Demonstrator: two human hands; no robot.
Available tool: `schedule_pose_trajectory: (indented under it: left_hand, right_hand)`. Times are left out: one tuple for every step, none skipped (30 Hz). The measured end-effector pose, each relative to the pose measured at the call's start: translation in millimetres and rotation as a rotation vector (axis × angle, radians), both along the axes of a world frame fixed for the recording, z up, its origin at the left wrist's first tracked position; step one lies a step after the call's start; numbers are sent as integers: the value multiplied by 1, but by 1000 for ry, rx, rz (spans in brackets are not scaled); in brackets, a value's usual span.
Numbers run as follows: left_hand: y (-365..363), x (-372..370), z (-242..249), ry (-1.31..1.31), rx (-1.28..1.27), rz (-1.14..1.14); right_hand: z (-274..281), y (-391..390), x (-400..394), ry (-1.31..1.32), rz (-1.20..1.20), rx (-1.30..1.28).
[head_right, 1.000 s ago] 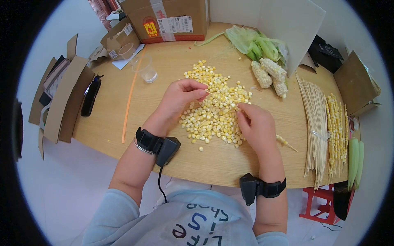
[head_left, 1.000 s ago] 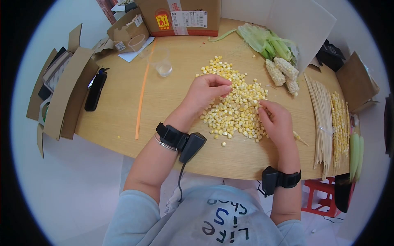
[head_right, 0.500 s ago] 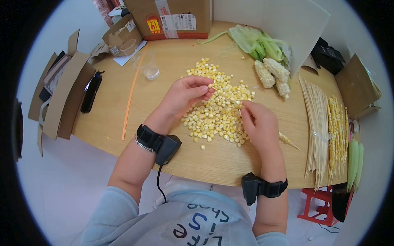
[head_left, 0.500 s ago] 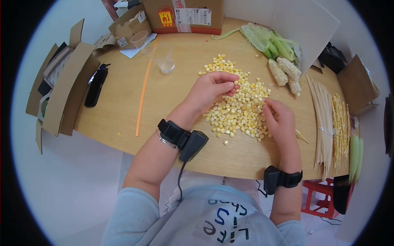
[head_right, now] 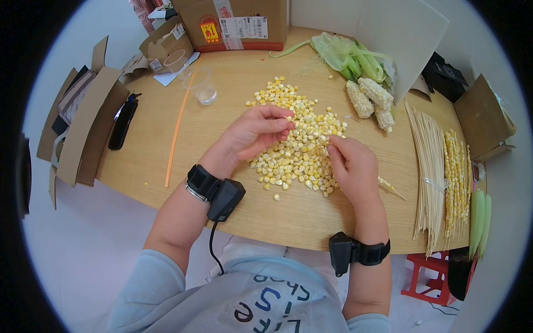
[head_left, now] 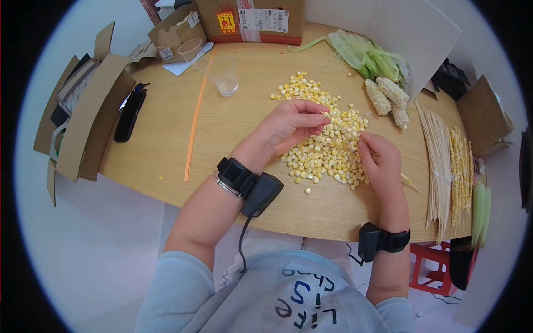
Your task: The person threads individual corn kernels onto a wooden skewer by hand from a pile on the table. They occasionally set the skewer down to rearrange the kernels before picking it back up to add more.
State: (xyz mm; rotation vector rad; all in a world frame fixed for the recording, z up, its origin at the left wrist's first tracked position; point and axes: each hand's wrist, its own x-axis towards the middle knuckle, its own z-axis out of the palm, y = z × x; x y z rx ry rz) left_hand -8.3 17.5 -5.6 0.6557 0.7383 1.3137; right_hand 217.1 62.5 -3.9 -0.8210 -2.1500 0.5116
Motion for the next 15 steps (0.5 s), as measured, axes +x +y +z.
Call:
schedule_pose_trajectory:
  left_hand:
    - [0,0,0,-1,1,1]
    - [0,1,0,-10,3,0]
    - [0,1,-1,-19,4,0]
    - [1,0,-1,-19,4,2]
    - [1,0,-3,-21,4,-4]
    - [2,0,-4,-23,3,-10]
    - [3,0,-7,-23,3,-10]
    - [3,0,-10,-19,12,-47]
    - [4,0,-10,-15,22,-84]
    - [4,1,-10,-15,22,-84]
    - [3,2,-9,-12,15,-73]
    - [3,2,-8,-8,8,-62]
    - [3,2,-8,-8,8,-62]
    - [3,2,-8,9,12,-48]
    - [2,3,-6,25,14,-34]
  right_hand:
    - [0,0,0,2,11,16]
    - [0,0,0,1,12,16]
    - [-1,1,0,1,13,25]
    - [-1,1,0,1,14,33]
    - [0,1,0,1,15,32]
    - [0,0,0,-21,13,37]
    - [1,0,0,-43,10,43]
    - [1,0,0,-43,10,42]
    - [1,0,-1,-34,16,25]
    - [0,0,-1,-25,22,7]
    - [1,0,-1,-25,22,7]
    - [1,0,-2,-26,15,3]
    - [1,-1,-2,-27,9,-2]
    - [1,-1,-2,-27,9,-3]
    - [2,-2,-2,-18,-7,-35]
